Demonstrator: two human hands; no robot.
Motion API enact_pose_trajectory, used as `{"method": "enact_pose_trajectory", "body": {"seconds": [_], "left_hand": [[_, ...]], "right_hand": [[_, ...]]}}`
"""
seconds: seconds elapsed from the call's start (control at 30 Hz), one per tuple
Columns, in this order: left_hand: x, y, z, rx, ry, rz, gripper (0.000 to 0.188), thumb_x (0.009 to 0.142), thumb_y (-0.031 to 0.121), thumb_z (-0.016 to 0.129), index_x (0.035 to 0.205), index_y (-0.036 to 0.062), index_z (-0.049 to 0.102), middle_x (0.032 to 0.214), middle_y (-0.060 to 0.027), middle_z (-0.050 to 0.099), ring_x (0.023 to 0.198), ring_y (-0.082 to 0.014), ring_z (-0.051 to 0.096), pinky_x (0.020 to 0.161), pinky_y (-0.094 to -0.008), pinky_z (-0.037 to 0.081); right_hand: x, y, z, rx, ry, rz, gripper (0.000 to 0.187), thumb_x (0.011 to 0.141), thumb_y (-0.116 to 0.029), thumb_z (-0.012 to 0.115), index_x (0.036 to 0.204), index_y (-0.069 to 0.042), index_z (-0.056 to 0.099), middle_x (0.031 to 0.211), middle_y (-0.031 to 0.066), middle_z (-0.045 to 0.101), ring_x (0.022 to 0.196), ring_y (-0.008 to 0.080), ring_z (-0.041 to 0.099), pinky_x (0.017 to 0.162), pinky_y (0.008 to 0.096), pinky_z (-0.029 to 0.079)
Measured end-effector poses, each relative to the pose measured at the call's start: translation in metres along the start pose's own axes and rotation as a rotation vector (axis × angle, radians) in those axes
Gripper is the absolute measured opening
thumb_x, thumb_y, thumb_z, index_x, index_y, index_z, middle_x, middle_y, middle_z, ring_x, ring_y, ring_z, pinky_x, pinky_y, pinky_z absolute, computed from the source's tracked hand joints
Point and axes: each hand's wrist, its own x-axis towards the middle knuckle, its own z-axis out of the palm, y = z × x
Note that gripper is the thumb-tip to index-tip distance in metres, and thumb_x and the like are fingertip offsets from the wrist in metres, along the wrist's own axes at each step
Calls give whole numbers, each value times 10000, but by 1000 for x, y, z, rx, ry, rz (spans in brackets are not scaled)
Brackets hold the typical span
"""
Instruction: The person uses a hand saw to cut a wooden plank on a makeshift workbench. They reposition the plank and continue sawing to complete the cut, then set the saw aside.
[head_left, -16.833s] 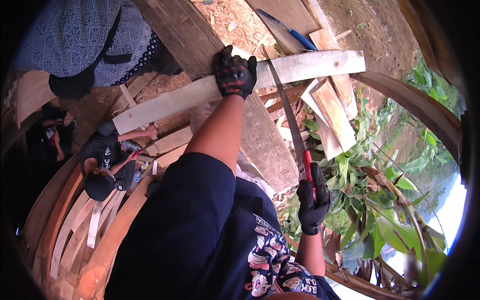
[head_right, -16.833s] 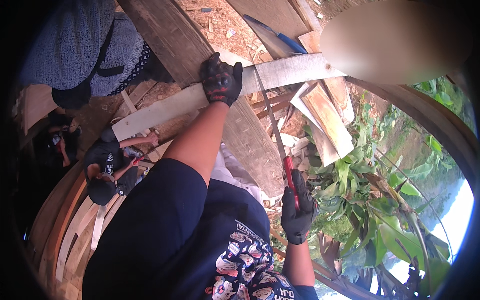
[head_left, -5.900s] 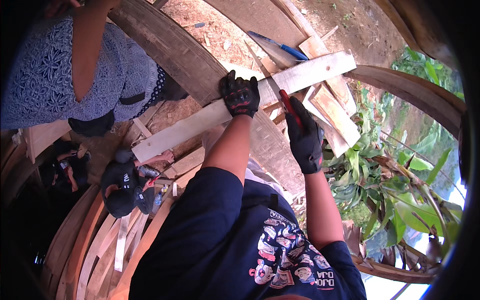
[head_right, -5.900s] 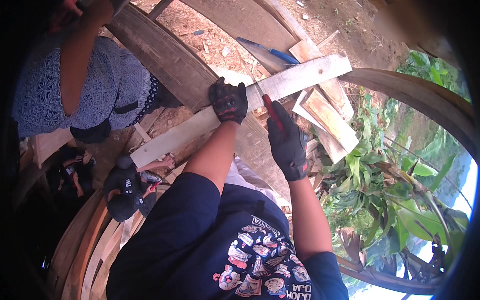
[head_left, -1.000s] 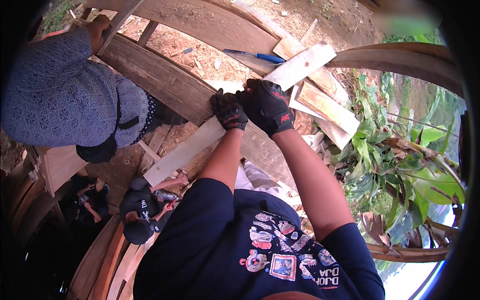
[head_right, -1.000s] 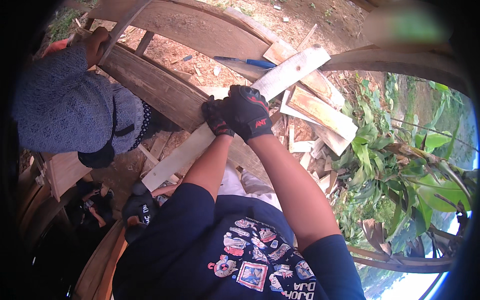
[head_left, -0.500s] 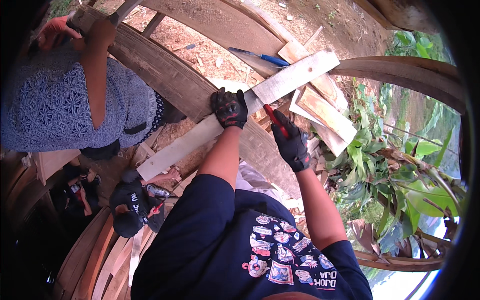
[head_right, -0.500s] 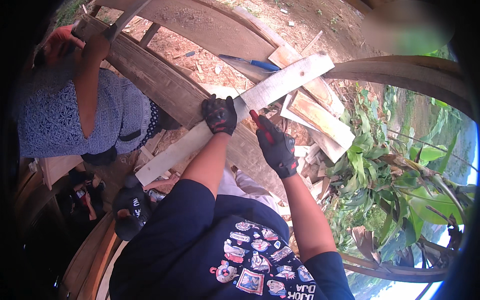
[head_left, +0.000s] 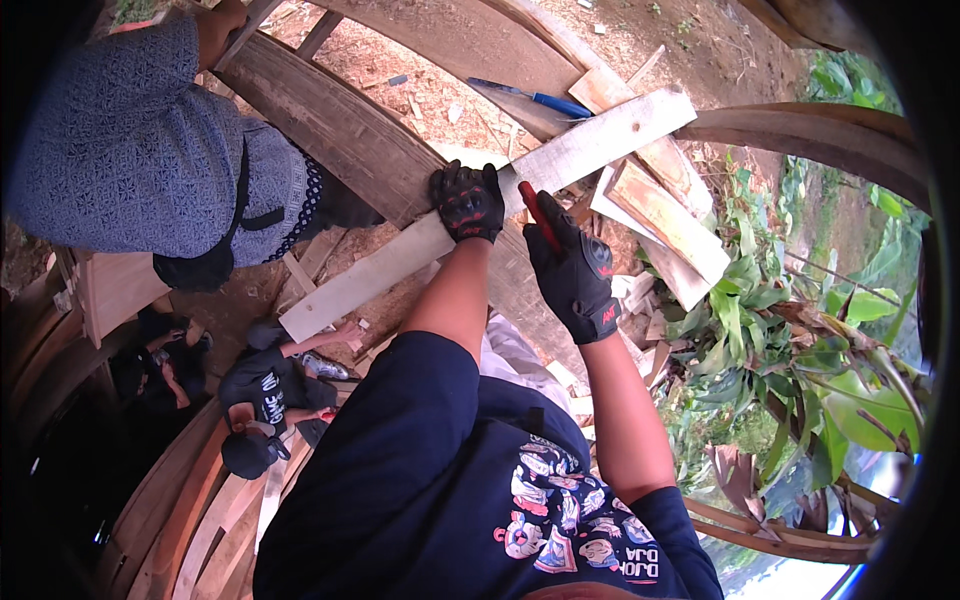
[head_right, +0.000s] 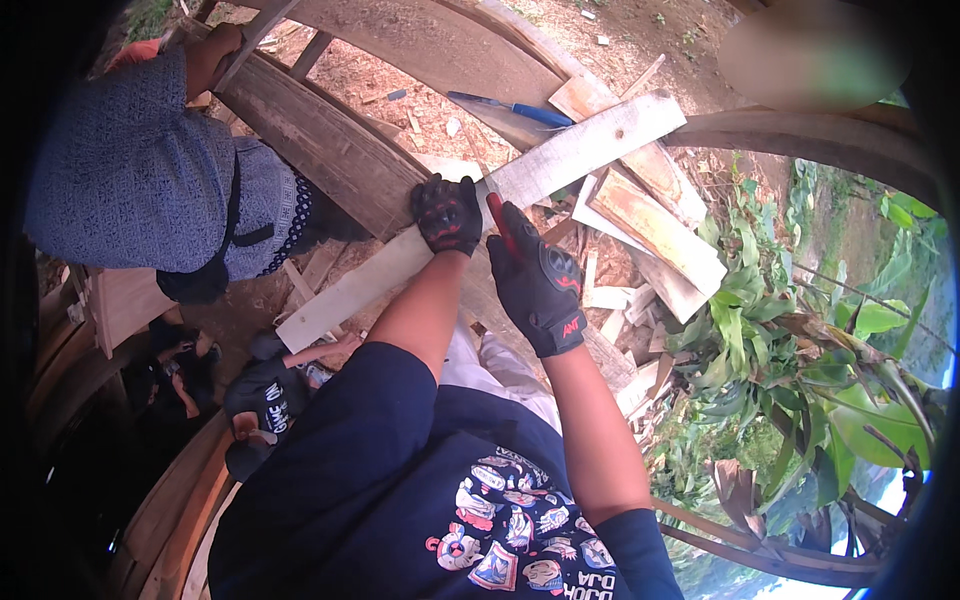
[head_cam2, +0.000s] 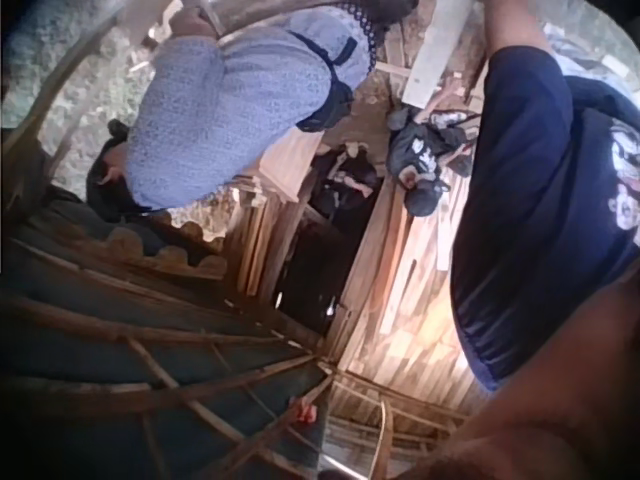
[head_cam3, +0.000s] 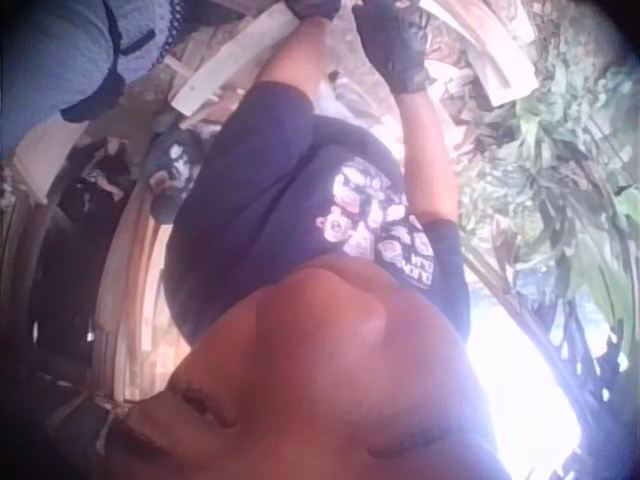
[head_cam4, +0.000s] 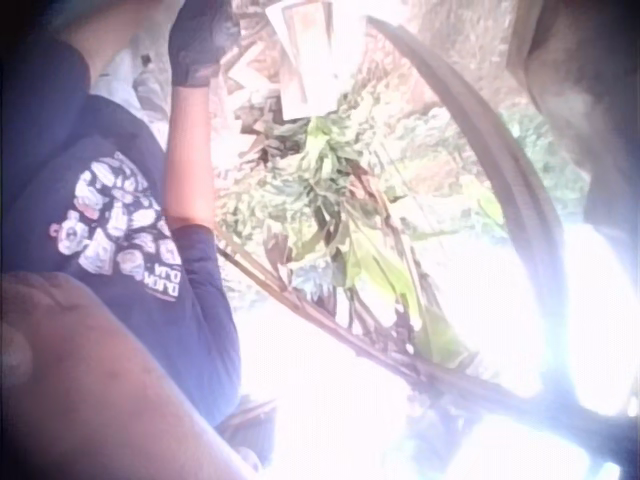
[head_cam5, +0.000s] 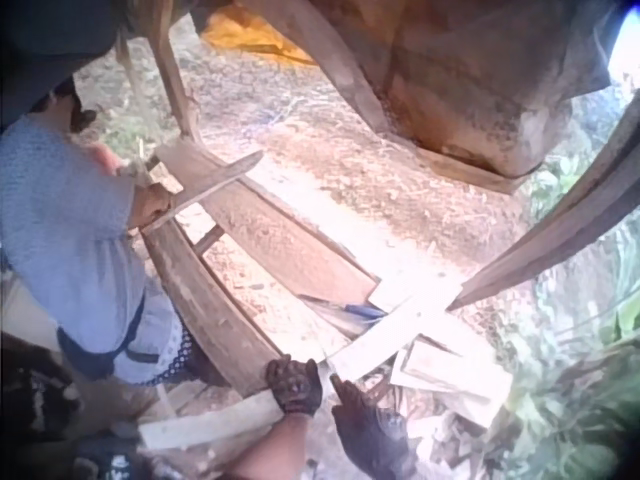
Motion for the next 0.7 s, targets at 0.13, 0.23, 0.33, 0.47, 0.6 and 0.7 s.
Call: {"method": "enact_pose_trajectory", "body": {"seconds": [0.13, 0.23, 0.33, 0.47, 0.6, 0.7], "left_hand": [[-6, 1, -2, 20, 37, -4, 539, 1117, 405, 476, 925, 47, 831, 1109, -144, 808, 1280, -309, 646, 1220, -505, 372], [-6, 0, -6, -26, 35, -19, 529, 1105, 452, 496, 972, 53, 817, 1175, -155, 794, 1290, -327, 644, 1211, -526, 383], [-21, -7, -16, -94, 55, 101, 522, 1058, 511, 575, 1086, 29, 773, 1263, -206, 750, 1301, -384, 630, 1195, -558, 401], [-29, -32, -34, -288, -83, 341, 589, 928, 491, 781, 1248, 10, 669, 1290, -251, 670, 1270, -449, 605, 1136, -582, 449], [-23, -13, -68, -240, -621, 217, 435, 914, 416, 803, 1186, 95, 695, 1304, -208, 686, 1188, -407, 684, 1003, -573, 535], [-15, -12, -65, -306, -769, 136, 352, 917, 372, 791, 1120, 94, 714, 1253, -212, 701, 1093, -423, 729, 924, -574, 572]], "right_hand": [[16, -18, -13, 5, -70, 126, 456, 1032, -256, 684, 1481, -182, 653, 1250, 170, 780, 1020, 385, 780, 877, 479, 614], [-4, 3, -9, -83, 8, 0, 469, 1026, -251, 694, 1478, -131, 651, 1221, 197, 784, 1022, 398, 780, 863, 489, 617], [-18, 10, -17, -34, -35, 27, 473, 1034, -263, 697, 1475, -95, 659, 1259, 213, 772, 1049, 405, 779, 878, 487, 617], [-48, 28, -36, 108, -89, 142, 486, 1057, -297, 694, 1494, -88, 656, 1314, 233, 756, 1193, 379, 753, 1013, 449, 576], [-86, 34, -35, 184, -47, 128, 487, 1042, -255, 728, 1500, -104, 661, 1343, 225, 749, 1236, 361, 742, 1042, 442, 567], [-92, 25, -39, 158, -47, 157, 490, 1037, -250, 732, 1499, -102, 663, 1326, 227, 757, 1221, 361, 749, 1033, 441, 569]]}}
